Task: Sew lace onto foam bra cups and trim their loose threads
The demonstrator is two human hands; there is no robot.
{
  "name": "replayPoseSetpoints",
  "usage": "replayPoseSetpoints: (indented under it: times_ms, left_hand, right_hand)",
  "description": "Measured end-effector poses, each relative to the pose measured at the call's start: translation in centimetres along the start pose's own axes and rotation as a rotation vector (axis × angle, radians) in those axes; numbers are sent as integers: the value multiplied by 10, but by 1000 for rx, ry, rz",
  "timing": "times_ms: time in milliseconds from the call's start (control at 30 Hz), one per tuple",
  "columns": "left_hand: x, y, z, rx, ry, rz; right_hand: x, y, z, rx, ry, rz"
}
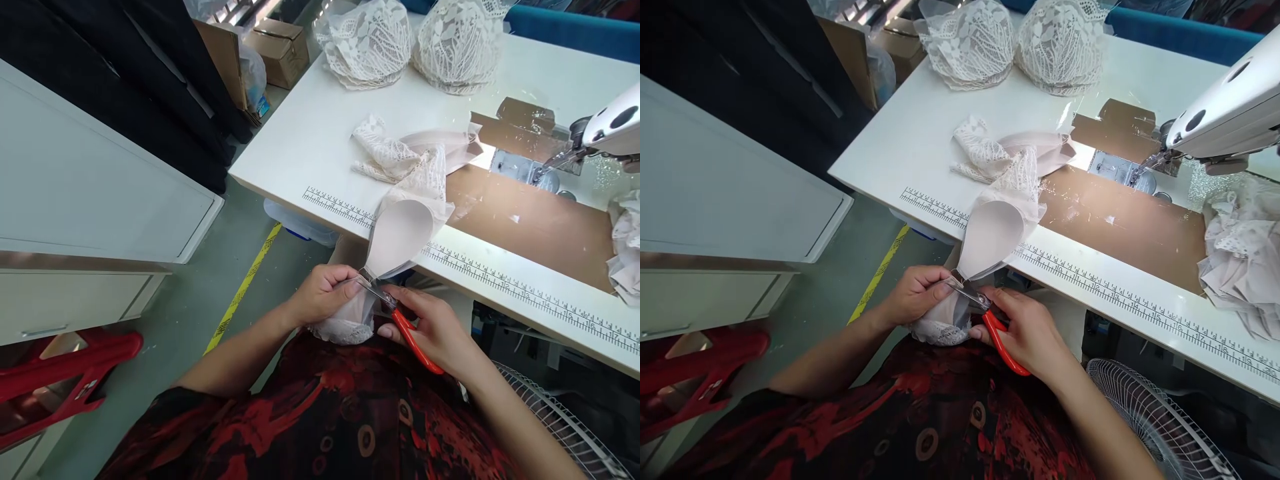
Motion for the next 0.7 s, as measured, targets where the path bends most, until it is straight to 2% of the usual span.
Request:
replayPoseSetpoints:
  times_ms: [400,600,700]
  left_hand:
    - [-2,0,2,-36,-21,-21]
    - [0,2,1,-83,-26,-24]
    - [-1,1,3,-170,25,-17]
  right_hand:
    - [-1,3,-2,-24,-73,36]
    - [-2,2,2,77,-134,136]
    - [-3,2,4,117,-148,180]
Point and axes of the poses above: each hand's wrist, its own x-axis away from the middle knuckle, its own y-axis out of the palm, z = x × y, the point moved 5 cm from there along -x, towards the middle knuckle, and after that the axes turned 8 degrees about y, right-handed, at the moved point
